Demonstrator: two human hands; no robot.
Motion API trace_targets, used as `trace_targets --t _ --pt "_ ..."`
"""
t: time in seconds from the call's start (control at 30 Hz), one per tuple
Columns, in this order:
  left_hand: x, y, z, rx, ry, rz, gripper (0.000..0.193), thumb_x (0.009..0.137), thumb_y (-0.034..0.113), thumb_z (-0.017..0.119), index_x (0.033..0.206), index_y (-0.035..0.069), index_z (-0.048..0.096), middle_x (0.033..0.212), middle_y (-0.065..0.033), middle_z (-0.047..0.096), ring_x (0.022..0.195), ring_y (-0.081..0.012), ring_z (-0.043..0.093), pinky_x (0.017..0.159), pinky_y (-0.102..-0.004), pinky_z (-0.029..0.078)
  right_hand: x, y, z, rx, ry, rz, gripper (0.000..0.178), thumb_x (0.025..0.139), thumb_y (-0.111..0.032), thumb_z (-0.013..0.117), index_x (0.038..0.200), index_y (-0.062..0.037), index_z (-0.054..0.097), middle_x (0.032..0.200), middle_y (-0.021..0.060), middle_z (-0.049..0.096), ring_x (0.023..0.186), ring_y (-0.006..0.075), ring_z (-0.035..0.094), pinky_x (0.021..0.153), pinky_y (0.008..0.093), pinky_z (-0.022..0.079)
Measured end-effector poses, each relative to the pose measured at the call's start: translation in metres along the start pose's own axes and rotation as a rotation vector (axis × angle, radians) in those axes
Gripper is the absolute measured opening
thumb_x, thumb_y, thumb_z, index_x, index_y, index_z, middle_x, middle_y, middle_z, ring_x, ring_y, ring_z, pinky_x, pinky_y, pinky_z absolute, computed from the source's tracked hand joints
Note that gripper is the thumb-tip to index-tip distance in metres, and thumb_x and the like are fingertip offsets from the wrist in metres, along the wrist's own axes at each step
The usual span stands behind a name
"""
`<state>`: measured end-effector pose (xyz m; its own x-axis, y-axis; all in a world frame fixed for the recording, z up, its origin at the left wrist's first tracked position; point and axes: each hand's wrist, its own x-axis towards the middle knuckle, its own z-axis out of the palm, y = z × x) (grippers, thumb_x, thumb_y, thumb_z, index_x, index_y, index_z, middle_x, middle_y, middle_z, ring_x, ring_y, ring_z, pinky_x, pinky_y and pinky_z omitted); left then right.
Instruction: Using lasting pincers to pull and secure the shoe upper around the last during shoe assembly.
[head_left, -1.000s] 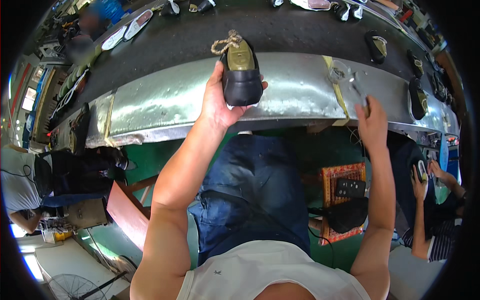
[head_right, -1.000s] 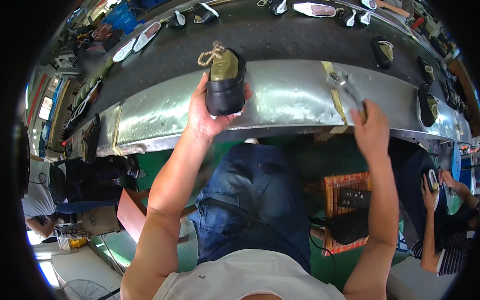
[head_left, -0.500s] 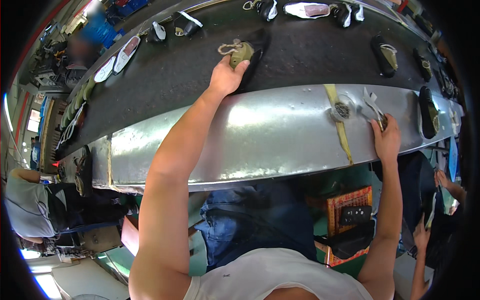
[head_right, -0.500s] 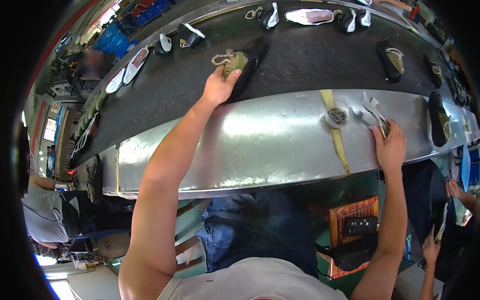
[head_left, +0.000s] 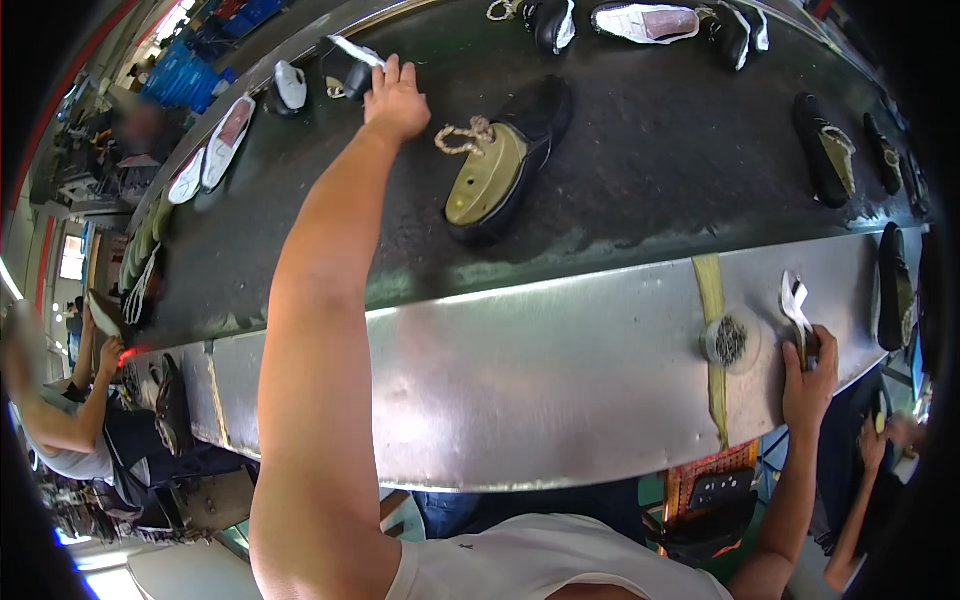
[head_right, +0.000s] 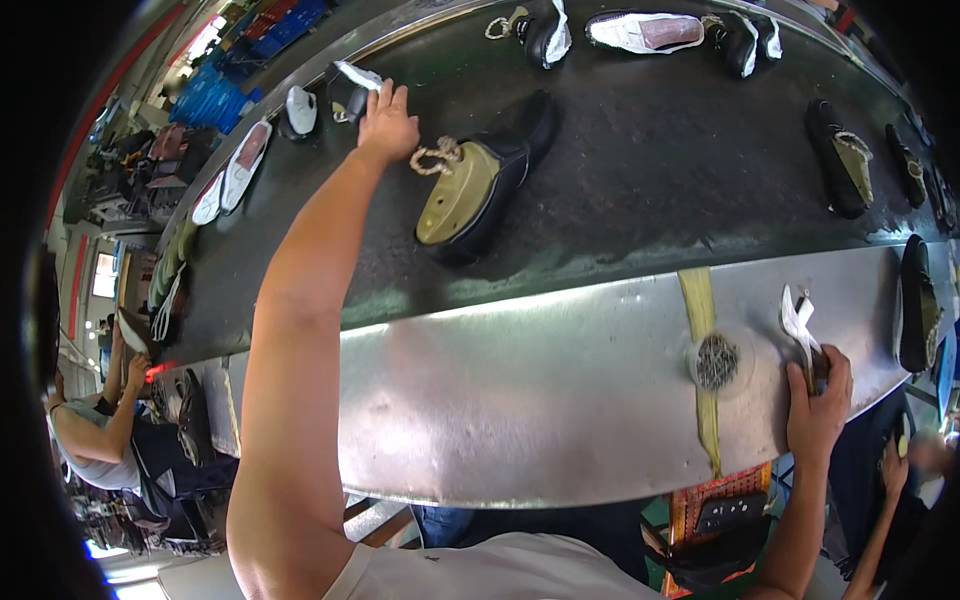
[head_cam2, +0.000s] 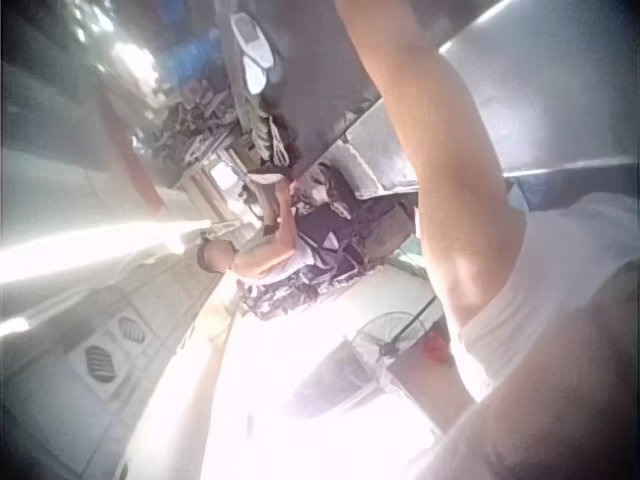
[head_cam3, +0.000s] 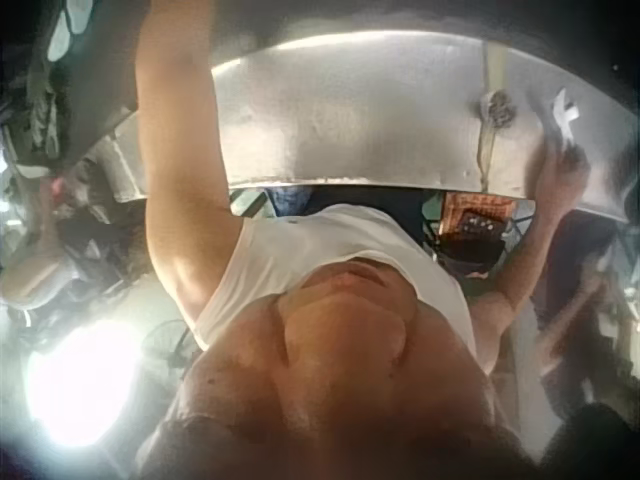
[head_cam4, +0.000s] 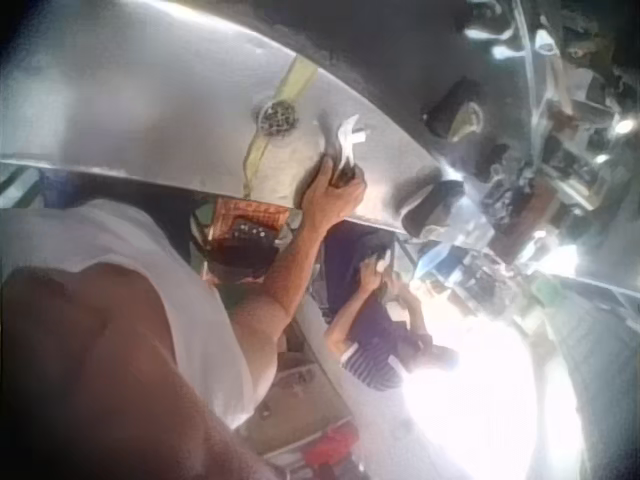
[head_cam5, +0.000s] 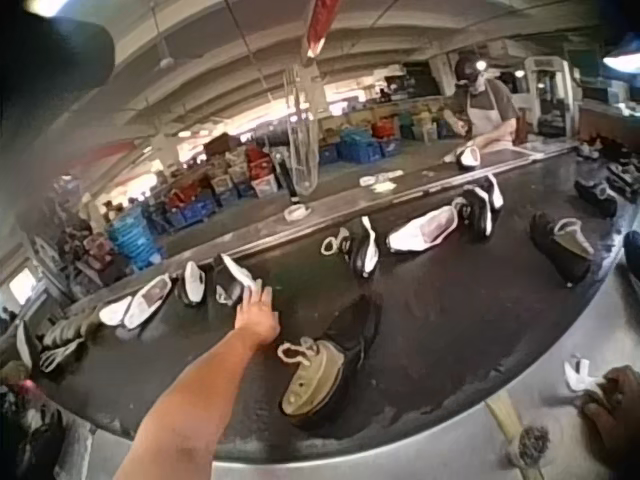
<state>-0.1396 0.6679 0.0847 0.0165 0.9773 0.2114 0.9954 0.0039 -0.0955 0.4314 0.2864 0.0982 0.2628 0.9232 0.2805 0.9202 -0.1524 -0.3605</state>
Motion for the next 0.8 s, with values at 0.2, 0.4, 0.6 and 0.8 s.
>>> trace_targets --t 0.2,0.4,0.6,0.8 --pt "0.037 -0.040 0.000 0.397 0.062 0.121 0.070 0.100 0.047 0.052 0.156 0.010 0.033 0.158 -0.0125 0.041 0.152 -0.0324 0.025 0.120 -0.0582 0.017 0.000 0.000 0.002 0.058 -0.015 0.092 0.045 0.087 -0.011 0.073 0.126 0.0001 0.056 0.118 0.0159 0.061 0.106 0.0296 0.062 0.096 0.0394 0.047" --pt "0.043 -0.125 0.029 0.175 0.602 -0.182 0.077 0.081 0.054 0.075 0.136 0.006 0.052 0.134 -0.0170 0.058 0.131 -0.0291 0.048 0.115 -0.0570 0.025 0.000 -0.004 0.004 0.036 -0.015 0.064 0.045 0.085 -0.010 0.073 0.125 0.0013 0.056 0.116 0.0155 0.061 0.103 0.0285 0.061 0.095 0.0375 0.046" --pt "0.046 -0.146 0.039 -0.755 0.081 -0.704 0.117 0.068 0.055 0.086 0.154 -0.001 0.031 0.154 -0.0215 0.042 0.144 -0.0337 0.040 0.117 -0.0456 0.034 -0.005 -0.012 0.003 0.027 -0.005 0.052 0.043 0.086 -0.012 0.072 0.124 0.0012 0.056 0.112 0.0166 0.061 0.102 0.0300 0.061 0.094 0.0382 0.046" --pt "0.022 -0.135 0.022 -0.913 0.241 -0.827 0.105 0.075 0.044 0.086 0.153 -0.004 0.034 0.151 -0.0223 0.047 0.138 -0.0344 0.047 0.113 -0.0409 0.040 -0.007 -0.024 0.002 -0.012 0.007 0.020 0.042 0.088 -0.017 0.072 0.123 0.0005 0.057 0.113 0.0186 0.063 0.103 0.0344 0.063 0.092 0.0401 0.048"
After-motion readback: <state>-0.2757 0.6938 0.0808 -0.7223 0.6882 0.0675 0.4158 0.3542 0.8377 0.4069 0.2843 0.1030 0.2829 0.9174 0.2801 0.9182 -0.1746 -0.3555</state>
